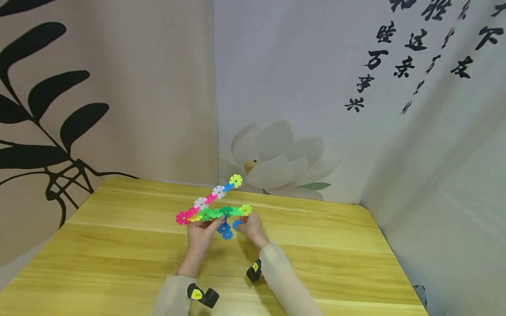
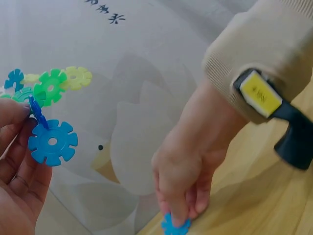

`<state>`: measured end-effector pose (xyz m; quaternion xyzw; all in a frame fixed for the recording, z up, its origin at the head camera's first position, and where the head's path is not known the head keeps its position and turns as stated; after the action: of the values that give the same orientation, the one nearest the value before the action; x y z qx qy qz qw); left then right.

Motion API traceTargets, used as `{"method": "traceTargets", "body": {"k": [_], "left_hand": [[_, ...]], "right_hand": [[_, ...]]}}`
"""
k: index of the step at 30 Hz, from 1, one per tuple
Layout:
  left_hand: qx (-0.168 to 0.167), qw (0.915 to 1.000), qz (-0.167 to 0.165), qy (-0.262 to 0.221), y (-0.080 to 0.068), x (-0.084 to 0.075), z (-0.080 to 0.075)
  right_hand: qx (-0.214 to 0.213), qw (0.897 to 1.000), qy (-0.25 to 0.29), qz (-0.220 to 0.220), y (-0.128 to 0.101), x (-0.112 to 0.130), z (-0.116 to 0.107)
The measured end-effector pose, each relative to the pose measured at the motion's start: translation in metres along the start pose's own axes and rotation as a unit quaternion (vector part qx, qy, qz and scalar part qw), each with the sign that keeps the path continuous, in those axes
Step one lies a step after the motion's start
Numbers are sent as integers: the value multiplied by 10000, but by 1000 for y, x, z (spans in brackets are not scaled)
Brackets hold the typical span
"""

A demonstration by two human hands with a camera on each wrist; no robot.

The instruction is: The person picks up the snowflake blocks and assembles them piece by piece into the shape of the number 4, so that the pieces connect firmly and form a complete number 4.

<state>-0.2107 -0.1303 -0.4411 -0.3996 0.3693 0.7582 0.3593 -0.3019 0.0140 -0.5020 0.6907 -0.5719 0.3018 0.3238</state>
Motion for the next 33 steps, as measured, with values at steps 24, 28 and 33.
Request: {"method": "traceTargets", "body": {"k": [24, 28, 33], "left_hand": [[-18, 9995, 129, 281, 1, 4, 4], [39, 9989, 208, 408, 0, 4, 8], [93, 9979, 270, 580, -4, -4, 14]], "right_hand": [[-627, 9862, 1208, -942, -60, 89, -113], [-825, 9790, 1162, -1461, -65, 109, -115], [-1031, 9693, 1295, -1816, -62, 119, -108]]}}
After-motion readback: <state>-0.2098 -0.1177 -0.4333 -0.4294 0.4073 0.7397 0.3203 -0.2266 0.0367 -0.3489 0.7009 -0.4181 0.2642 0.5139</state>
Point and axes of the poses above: each hand's wrist, its own y-axis towards the middle knuckle, its own z-axis out of the palm, x = y × z, the point moved 3 cm from there along y, towards the middle knuckle, and after that the axes turned 5 degrees about -x, right-handed, at the moved point
